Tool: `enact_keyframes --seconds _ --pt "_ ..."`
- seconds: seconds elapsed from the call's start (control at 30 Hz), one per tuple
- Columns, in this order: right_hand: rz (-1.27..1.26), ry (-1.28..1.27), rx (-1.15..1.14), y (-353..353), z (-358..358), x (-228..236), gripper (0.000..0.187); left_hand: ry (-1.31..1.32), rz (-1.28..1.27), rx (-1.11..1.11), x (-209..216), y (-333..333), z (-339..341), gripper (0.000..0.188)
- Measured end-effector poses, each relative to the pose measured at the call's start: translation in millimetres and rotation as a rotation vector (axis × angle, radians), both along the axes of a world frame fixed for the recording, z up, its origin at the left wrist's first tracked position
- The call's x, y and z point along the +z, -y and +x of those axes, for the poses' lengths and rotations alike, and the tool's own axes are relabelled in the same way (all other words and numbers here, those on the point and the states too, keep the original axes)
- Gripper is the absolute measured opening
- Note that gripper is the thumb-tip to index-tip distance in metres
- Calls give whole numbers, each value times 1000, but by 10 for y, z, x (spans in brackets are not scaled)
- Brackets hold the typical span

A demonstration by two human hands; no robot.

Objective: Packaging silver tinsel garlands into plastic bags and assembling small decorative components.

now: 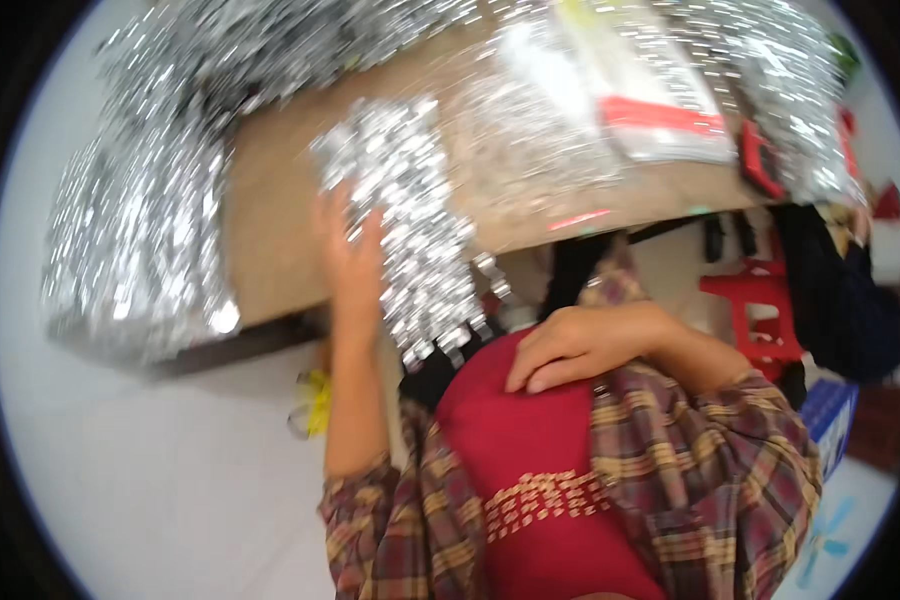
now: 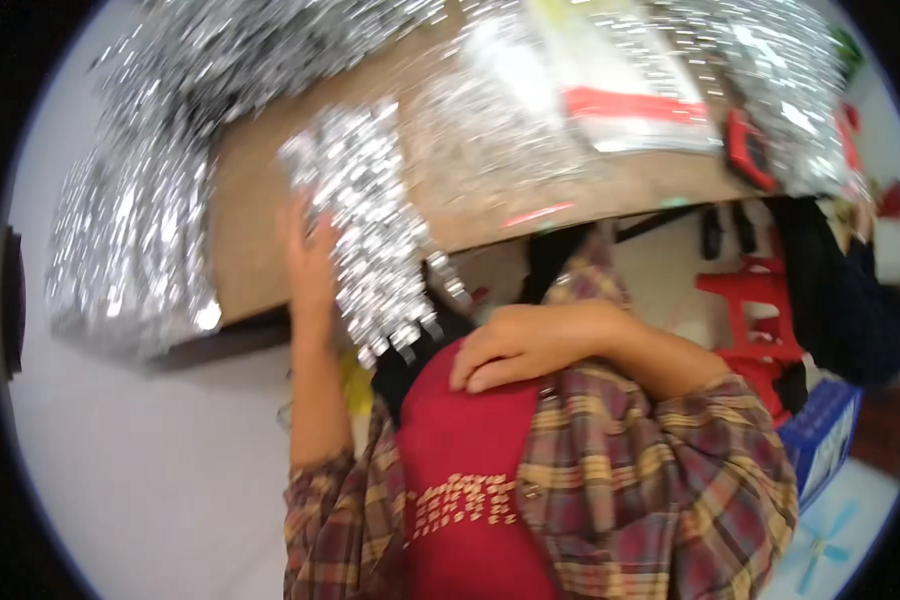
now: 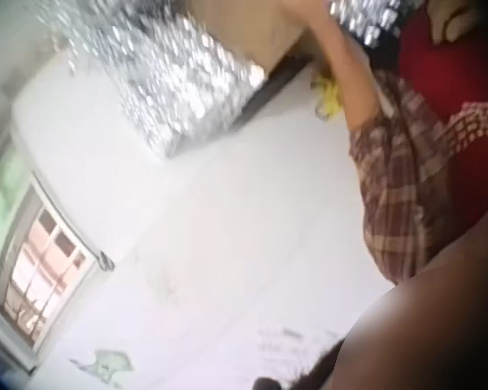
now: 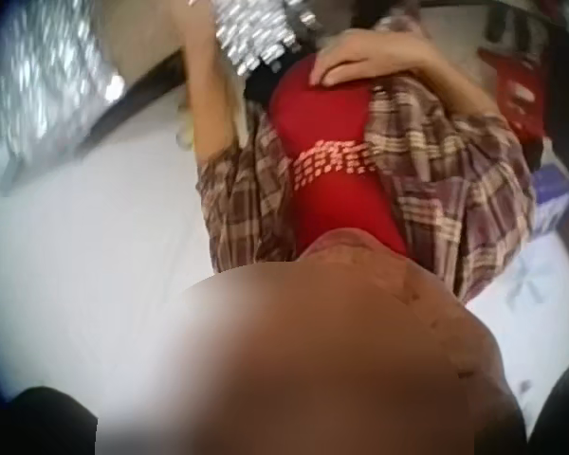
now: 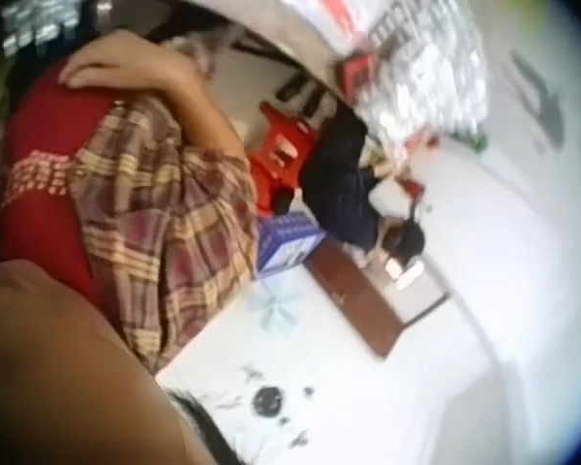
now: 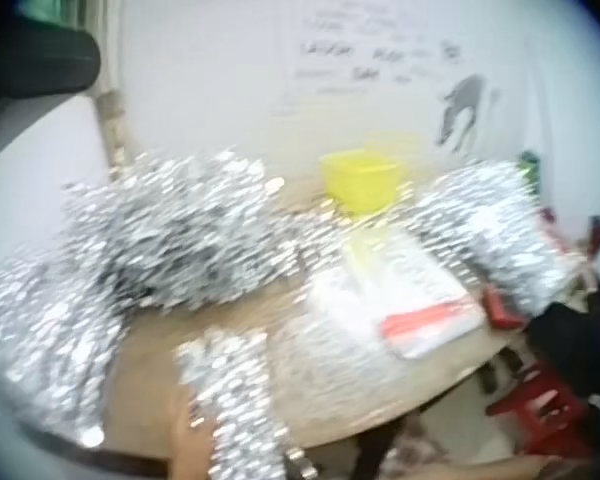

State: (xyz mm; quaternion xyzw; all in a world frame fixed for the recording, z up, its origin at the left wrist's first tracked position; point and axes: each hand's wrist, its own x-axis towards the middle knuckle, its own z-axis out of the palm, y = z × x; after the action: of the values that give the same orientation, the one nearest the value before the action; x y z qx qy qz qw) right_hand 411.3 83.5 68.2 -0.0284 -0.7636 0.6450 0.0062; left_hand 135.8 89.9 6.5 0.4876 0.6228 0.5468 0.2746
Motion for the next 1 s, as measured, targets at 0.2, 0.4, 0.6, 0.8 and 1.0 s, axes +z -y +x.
enact_keyframes --seconds 0.2,0.4,0.6,0.8,1.0 --pt "644 22 -1065 -1185 906 98 21 -197 30 41 -34 133 -200 49" --pt "886 417 -1302 -2576 1633 -318 32 -252 57 128 254 297 -87 45" --pt "806 701 -1283 -2803 1590 -323 32 -312 29 183 396 448 -24 45" --pt "966 639 -1393 -2772 1546 -445 23 -382 43 165 358 477 5 44" --pt "1017 742 -1366 -2822 1498 -394 22 -391 46 182 420 623 28 42"
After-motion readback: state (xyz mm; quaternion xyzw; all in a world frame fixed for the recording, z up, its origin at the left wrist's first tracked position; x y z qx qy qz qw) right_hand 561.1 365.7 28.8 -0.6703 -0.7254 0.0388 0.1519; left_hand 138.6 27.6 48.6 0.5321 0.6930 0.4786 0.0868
